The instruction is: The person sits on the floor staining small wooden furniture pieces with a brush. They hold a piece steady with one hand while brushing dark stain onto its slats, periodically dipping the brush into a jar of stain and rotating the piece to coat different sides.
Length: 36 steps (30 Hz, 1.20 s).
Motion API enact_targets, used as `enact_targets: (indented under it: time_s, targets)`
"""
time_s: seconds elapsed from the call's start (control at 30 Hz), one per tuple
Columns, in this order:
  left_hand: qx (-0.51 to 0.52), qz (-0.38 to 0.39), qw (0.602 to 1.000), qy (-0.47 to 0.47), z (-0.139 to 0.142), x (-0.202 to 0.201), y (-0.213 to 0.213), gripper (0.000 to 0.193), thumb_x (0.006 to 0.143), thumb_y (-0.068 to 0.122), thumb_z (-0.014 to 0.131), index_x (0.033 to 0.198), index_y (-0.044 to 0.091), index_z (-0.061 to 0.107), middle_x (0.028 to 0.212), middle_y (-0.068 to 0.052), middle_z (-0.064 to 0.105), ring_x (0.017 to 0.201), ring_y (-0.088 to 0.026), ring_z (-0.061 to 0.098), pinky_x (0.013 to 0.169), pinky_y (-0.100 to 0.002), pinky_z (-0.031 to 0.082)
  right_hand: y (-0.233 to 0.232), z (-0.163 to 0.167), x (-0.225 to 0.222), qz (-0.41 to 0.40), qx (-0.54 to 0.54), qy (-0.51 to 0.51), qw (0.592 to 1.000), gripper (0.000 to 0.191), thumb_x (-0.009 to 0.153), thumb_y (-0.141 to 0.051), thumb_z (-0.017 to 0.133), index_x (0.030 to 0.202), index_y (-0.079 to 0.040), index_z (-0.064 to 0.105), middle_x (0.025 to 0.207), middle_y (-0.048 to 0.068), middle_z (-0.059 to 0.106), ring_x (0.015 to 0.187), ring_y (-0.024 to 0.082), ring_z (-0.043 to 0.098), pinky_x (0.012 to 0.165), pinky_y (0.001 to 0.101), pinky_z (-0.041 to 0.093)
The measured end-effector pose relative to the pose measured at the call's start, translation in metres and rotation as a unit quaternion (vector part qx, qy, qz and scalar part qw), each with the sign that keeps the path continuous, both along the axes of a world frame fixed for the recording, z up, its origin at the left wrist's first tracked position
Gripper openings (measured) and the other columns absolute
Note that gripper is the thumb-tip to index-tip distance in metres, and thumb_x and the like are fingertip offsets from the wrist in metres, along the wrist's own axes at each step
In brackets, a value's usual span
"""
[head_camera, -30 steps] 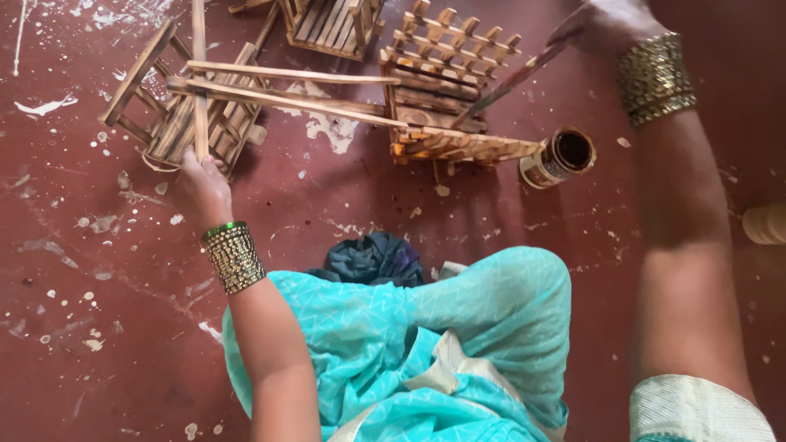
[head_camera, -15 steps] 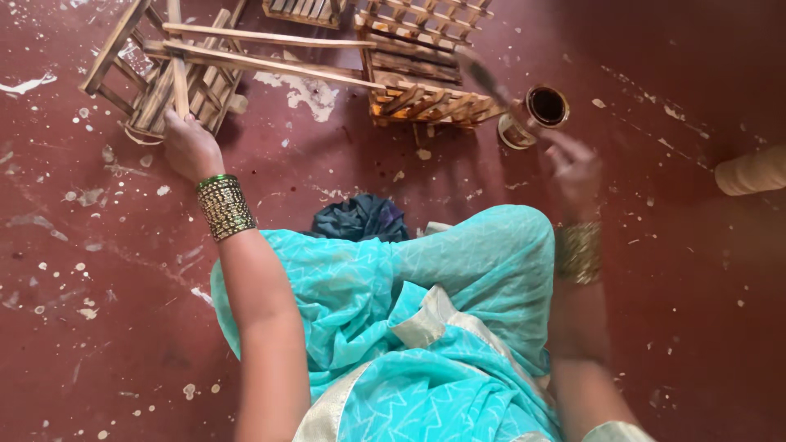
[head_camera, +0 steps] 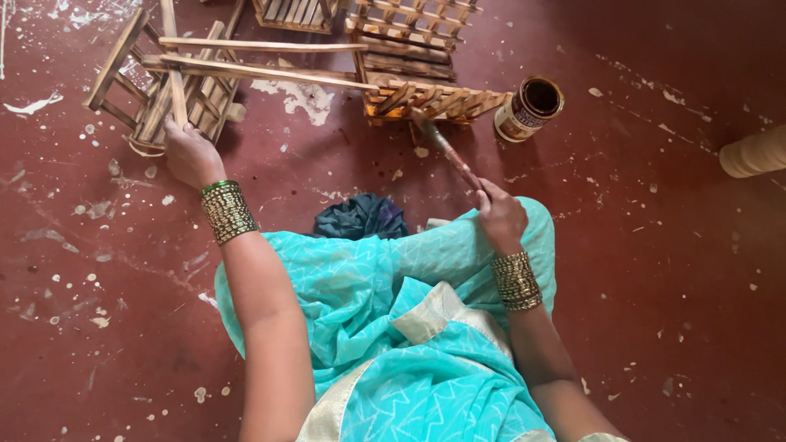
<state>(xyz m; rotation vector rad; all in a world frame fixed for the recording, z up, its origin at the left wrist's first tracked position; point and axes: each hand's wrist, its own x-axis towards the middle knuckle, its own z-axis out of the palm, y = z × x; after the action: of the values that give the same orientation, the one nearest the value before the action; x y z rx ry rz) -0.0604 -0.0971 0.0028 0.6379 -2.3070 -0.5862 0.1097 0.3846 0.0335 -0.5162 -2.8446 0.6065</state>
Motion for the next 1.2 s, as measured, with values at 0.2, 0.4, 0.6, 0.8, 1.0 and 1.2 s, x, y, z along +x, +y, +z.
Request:
enact_targets:
  time_s: [0.2, 0.4, 0.6, 0.8, 1.0, 1.2]
  targets:
    - [0.024, 0.002, 0.999, -0.031, 0.000, 0.000, 0.001, 0.027, 0.104, 0.019, 0.061, 0.126, 0.003, 0.060, 0.106, -0.016, 0.073, 0.092, -0.038, 0.070, 0.073, -0.053, 0.053, -0.024, -0.022, -0.023, 0.021, 0.139, 0.076, 0.987, 0.035, 0.097, -0.030, 0.064, 0.131, -0.021, 0.070, 0.096, 0.010, 0.076, 0.074, 0.038, 0.071, 0.064, 0.0499, 0.056]
    - [0.027, 0.006, 0.999, -0.031, 0.001, 0.000, 0.002, 0.027, 0.103, 0.020, 0.061, 0.125, 0.005, 0.061, 0.106, -0.015, 0.074, 0.091, -0.037, 0.071, 0.071, -0.053, 0.052, -0.059, -0.027, -0.037, 0.081, 0.141, 0.022, 0.986, 0.041, 0.095, -0.027, 0.066, 0.134, -0.013, 0.066, 0.087, 0.013, 0.074, 0.072, 0.037, 0.071, 0.062, 0.0510, 0.056]
    - [0.038, 0.008, 0.999, -0.037, 0.000, 0.001, 0.002, 0.027, 0.103, 0.020, 0.061, 0.124, 0.005, 0.061, 0.106, -0.015, 0.074, 0.092, -0.037, 0.071, 0.073, -0.053, 0.053, -0.068, -0.018, -0.014, 0.119, 0.070, 0.100, 0.985, 0.036, 0.092, -0.025, 0.068, 0.124, -0.010, 0.068, 0.090, 0.015, 0.073, 0.076, 0.038, 0.071, 0.063, 0.0507, 0.056]
    - [-0.002, 0.000, 1.000, 0.005, 0.000, 0.000, 0.001, 0.028, 0.101, 0.019, 0.061, 0.125, 0.005, 0.062, 0.105, -0.015, 0.074, 0.089, -0.038, 0.071, 0.070, -0.053, 0.053, -0.073, -0.025, -0.020, 0.116, 0.099, 0.018, 0.988, 0.023, 0.099, -0.028, 0.066, 0.117, -0.013, 0.068, 0.089, 0.011, 0.073, 0.080, 0.035, 0.072, 0.069, 0.0499, 0.057]
    - [0.029, 0.007, 0.998, -0.055, 0.001, 0.001, 0.001, 0.021, 0.105, 0.022, 0.059, 0.117, 0.004, 0.062, 0.101, -0.015, 0.074, 0.089, -0.038, 0.071, 0.071, -0.054, 0.052, -0.089, -0.037, -0.019, 0.111, 0.153, 0.085, 0.978, 0.049, 0.091, -0.026, 0.068, 0.138, -0.013, 0.060, 0.093, 0.010, 0.069, 0.066, 0.037, 0.070, 0.056, 0.0494, 0.056]
    - [0.035, -0.008, 0.998, -0.042, 0.000, 0.001, -0.001, 0.019, 0.105, 0.020, 0.059, 0.115, 0.004, 0.061, 0.097, -0.009, 0.076, 0.088, -0.035, 0.072, 0.071, -0.053, 0.052, -0.097, -0.046, -0.040, 0.124, 0.226, 0.038, 0.966, 0.052, 0.095, -0.017, 0.062, 0.146, -0.010, 0.057, 0.094, 0.009, 0.066, 0.061, 0.029, 0.070, 0.050, 0.0427, 0.056]
